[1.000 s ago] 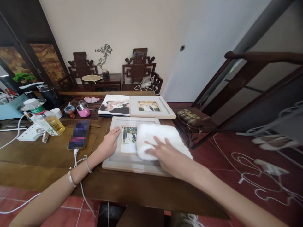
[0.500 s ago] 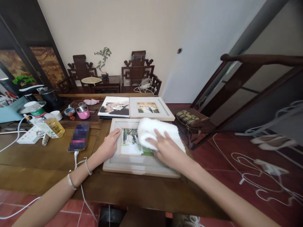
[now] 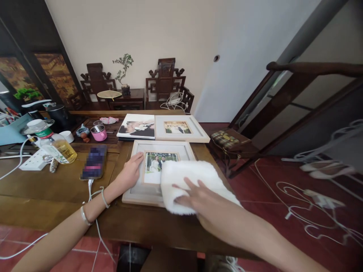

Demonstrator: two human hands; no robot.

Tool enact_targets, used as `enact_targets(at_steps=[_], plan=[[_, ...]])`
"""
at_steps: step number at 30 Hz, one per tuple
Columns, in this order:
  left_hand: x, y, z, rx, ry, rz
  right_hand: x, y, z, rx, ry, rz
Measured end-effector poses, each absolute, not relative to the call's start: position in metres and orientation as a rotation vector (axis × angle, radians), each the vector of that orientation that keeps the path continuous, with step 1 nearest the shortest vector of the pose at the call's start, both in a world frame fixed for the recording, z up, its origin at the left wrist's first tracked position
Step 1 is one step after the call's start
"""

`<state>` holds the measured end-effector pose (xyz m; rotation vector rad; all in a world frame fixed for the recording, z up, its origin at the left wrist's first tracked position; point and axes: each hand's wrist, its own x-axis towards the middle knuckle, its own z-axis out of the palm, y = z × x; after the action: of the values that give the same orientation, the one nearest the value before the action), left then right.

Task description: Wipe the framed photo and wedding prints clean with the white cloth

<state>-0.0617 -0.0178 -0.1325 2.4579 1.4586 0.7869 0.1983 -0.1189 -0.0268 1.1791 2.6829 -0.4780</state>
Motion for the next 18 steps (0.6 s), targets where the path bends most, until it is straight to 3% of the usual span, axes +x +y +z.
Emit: enact_targets(at_steps=[6,14,18], plan=[[-0.063,-0.018,-0.133,2.467,1.452,0.757,0.199,-0.134,-0.019,1.153,2.686,-0.591],[-0.065,-0.017,-0.134,2.468,1.434,0.745,0.202,-0.044,-0.08,1.532,2.874,0.074],[-0.067,-0.016,-0.134,2.488,1.405,0.744,0.196,-0.012,-0.086,1.563,2.85,0.245]])
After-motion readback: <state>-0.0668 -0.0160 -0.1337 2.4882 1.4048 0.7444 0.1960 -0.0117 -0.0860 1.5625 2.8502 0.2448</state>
